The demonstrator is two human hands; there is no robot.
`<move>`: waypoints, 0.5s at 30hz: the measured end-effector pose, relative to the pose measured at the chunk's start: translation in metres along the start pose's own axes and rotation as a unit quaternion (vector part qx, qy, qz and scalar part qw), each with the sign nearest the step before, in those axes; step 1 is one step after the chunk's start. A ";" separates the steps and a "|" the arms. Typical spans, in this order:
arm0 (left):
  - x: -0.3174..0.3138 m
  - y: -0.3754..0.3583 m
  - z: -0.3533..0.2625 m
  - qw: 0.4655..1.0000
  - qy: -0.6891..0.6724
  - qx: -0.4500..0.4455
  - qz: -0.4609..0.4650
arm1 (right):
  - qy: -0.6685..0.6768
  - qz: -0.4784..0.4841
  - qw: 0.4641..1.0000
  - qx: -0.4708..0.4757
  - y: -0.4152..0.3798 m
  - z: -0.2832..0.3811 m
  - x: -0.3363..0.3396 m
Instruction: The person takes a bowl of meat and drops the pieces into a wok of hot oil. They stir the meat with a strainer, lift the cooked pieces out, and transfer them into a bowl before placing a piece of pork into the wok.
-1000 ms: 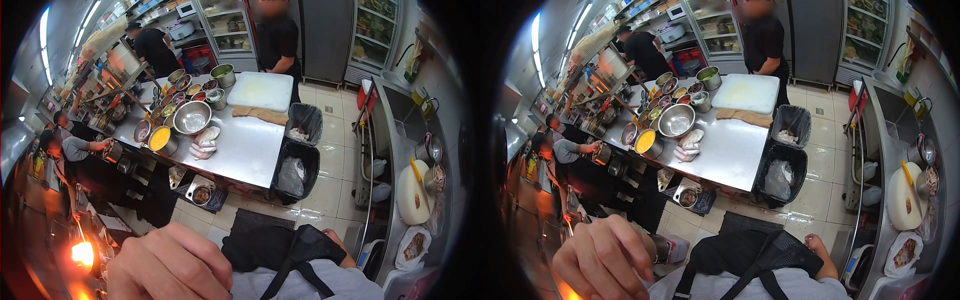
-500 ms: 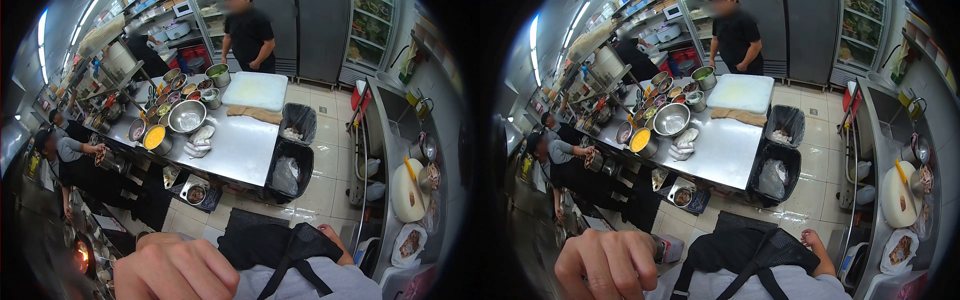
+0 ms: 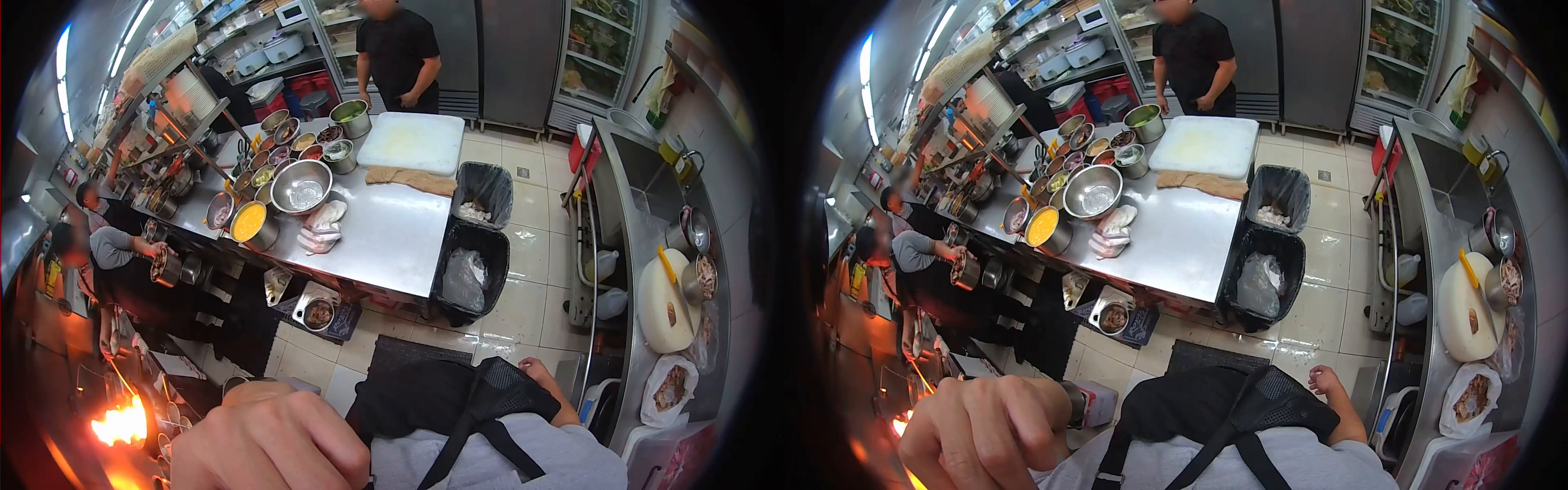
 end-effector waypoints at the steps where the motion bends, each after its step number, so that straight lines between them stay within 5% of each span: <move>1: -0.001 0.000 -0.001 1.000 0.000 0.015 -0.004 | -0.008 -0.004 1.000 0.003 -0.004 0.004 0.000; 15: -0.010 -0.005 -0.007 0.998 0.015 0.060 -0.018 | -0.023 0.004 1.000 0.002 -0.003 0.007 -0.001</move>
Point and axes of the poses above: each hand's wrist, its own y-axis towards the middle knuckle, its own x-axis out of the back of the hand, z = x × y, the point moved 7 cm from there along y, towards the middle knuckle, and after that the axes turned 11 degrees about y, right-handed, at the moved point
